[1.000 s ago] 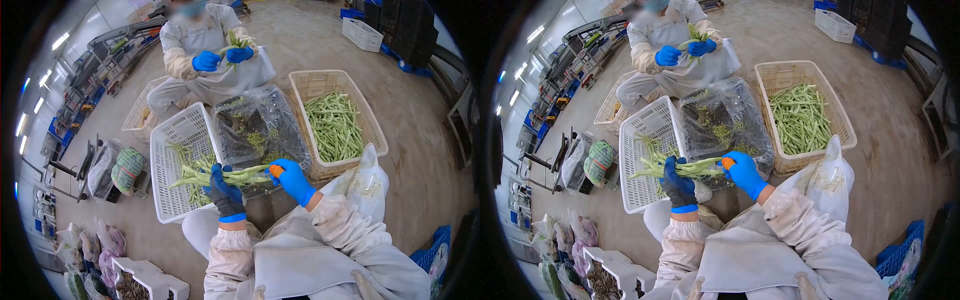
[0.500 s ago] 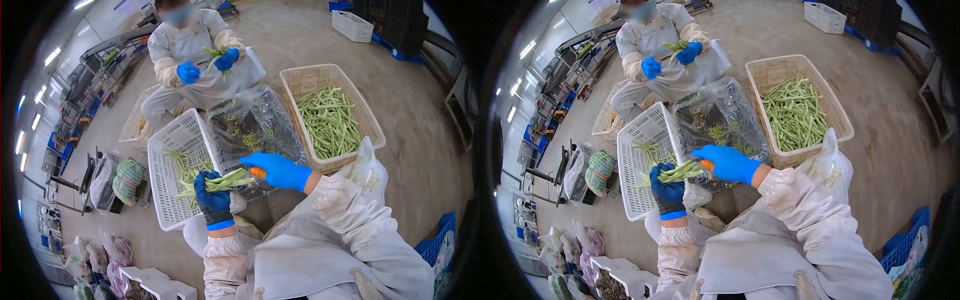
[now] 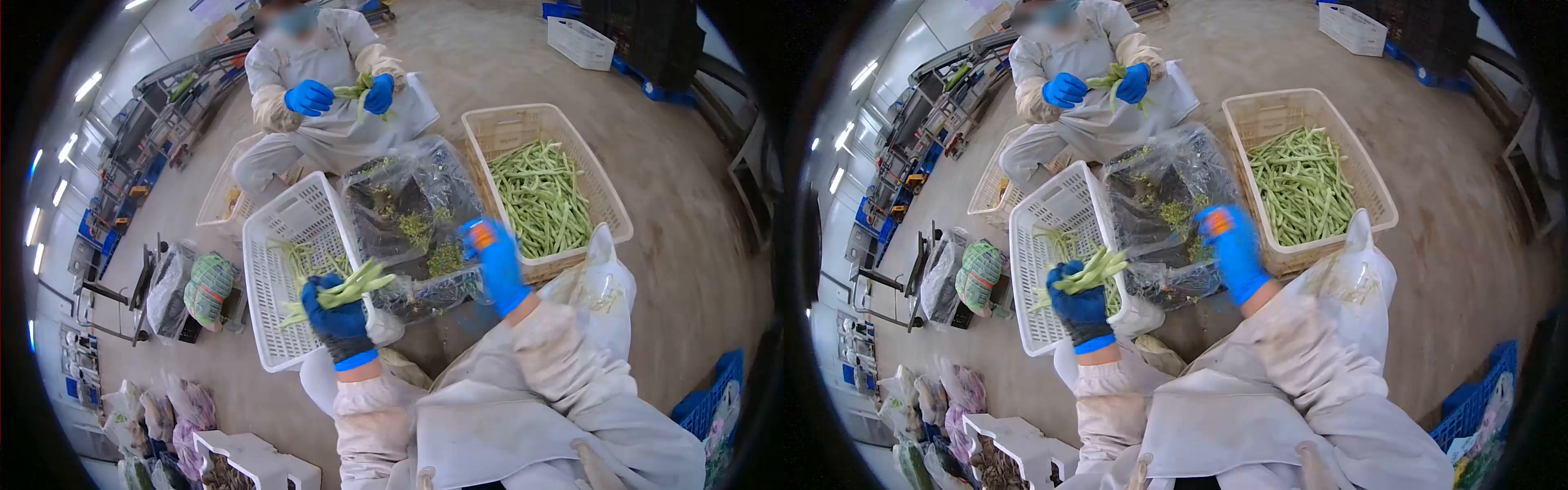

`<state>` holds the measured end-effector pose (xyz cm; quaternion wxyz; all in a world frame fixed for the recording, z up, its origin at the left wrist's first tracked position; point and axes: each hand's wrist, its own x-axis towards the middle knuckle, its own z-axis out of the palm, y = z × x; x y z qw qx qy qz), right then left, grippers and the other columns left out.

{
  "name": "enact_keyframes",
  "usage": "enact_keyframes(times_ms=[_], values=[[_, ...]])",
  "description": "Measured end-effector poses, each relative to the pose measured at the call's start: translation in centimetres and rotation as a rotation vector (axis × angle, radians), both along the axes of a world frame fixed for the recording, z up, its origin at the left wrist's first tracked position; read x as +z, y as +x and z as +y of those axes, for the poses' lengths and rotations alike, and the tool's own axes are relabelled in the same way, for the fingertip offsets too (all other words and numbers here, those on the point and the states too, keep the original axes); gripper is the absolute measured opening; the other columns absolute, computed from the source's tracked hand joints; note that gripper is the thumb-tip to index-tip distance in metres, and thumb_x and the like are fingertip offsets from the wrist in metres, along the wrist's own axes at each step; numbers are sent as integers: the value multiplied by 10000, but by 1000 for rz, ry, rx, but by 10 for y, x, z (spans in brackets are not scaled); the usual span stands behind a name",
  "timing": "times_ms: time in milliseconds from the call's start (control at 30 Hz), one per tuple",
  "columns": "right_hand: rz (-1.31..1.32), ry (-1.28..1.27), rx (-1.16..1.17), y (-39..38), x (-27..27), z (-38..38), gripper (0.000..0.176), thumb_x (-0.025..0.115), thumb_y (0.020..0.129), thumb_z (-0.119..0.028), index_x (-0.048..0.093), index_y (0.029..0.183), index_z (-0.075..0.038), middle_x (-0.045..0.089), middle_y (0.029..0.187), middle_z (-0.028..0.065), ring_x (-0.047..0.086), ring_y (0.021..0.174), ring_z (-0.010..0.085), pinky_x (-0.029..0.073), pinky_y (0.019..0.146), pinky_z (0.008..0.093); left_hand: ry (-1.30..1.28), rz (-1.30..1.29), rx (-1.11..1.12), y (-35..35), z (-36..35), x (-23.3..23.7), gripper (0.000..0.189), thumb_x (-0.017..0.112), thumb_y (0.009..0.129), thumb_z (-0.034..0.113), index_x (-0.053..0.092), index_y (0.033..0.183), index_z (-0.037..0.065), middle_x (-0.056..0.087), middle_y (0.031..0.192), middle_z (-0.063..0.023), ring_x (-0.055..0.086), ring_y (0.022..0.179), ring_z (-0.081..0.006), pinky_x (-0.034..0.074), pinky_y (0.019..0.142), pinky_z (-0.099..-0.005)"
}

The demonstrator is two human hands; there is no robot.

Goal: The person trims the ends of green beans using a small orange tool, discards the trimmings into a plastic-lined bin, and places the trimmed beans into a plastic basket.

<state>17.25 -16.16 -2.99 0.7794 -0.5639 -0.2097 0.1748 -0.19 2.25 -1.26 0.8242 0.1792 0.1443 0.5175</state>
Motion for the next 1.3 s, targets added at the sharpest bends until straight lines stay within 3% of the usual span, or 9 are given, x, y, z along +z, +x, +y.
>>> enact_keyframes(times_ms=[167, 233, 733, 800, 933, 1067, 1167, 1233, 1300], values=[[-420, -178, -179, 47, 6, -14, 290, 558, 795, -30, 578, 1085, -24, 603, 979, 119, 578, 926, 230, 458, 839, 331, 140, -71, -163, -16, 8, 8, 266, 523, 898, 205, 540, 1073, 5, 607, 785, -53, 593, 755, -174, 498, 729, -309], [-1230, -597, -60, 31, 6, -5, 376, 562, 795, -39, 548, 1170, -51, 579, 1083, 156, 561, 1001, 300, 447, 885, 371, 75, -135, -217, -12, 0, 9, 311, 521, 901, 204, 517, 1125, -12, 601, 781, -49, 592, 758, -171, 498, 739, -311], [-1279, -292, 202, -43, 49, 26, 68, 596, 719, -99, 584, 786, -88, 532, 796, 101, 530, 747, 298, 434, 645, 402, 83, -109, -340, -7, -28, 7, 412, 516, 915, 216, 448, 1252, -11, 574, 844, -39, 581, 774, -159, 483, 749, -307], [-340, -148, 342, -52, 40, 25, 109, 578, 751, -51, 615, 854, -53, 573, 826, 129, 556, 805, 323, 446, 708, 403, 95, -123, -338, -5, -34, 15, 447, 510, 916, 223, 421, 1288, -9, 621, 819, -41, 604, 767, -162, 491, 758, -313], [-668, -275, 107, -47, 20, 25, 143, 551, 795, -25, 626, 916, -22, 607, 863, 153, 585, 823, 300, 458, 734, 373, 107, 55, -333, -3, -44, 18, 407, 514, 912, 208, 458, 1260, 4, 607, 830, -42, 597, 756, -162, 487, 746, -310], [65, -147, -65, 21, -1, 16, 186, 566, 780, -33, 634, 953, -29, 607, 862, 138, 582, 828, 289, 461, 760, 349, 77, -190, -346, -8, -38, 15, 418, 523, 907, 190, 441, 1289, 40, 609, 898, -57, 589, 754, -163, 490, 742, -321], [-144, -299, -16, 49, -5, -1, 210, 587, 776, -42, 634, 980, -28, 603, 915, 143, 571, 885, 318, 453, 803, 368, 163, -44, -237, -15, -43, 38, 487, 520, 910, 176, 364, 1357, 66, 597, 881, -57, 574, 770, -161, 479, 803, -330], [-930, -326, -201, 26, 27, -6, 230, 605, 800, -84, 625, 1022, -26, 603, 973, 154, 575, 911, 311, 454, 810, 378, 172, -152, -278, -11, -43, 36, 486, 518, 908, 165, 360, 1353, 49, 586, 909, -53, 565, 816, -157, 441, 891, -352], [-861, -259, -83, 0, 57, -4, 248, 608, 807, -99, 617, 1044, -29, 601, 976, 152, 574, 917, 314, 453, 815, 386, 120, -195, -296, -7, -46, 29, 488, 511, 907, 157, 353, 1359, 62, 580, 934, -53, 546, 807, -151, 413, 948, -374]])
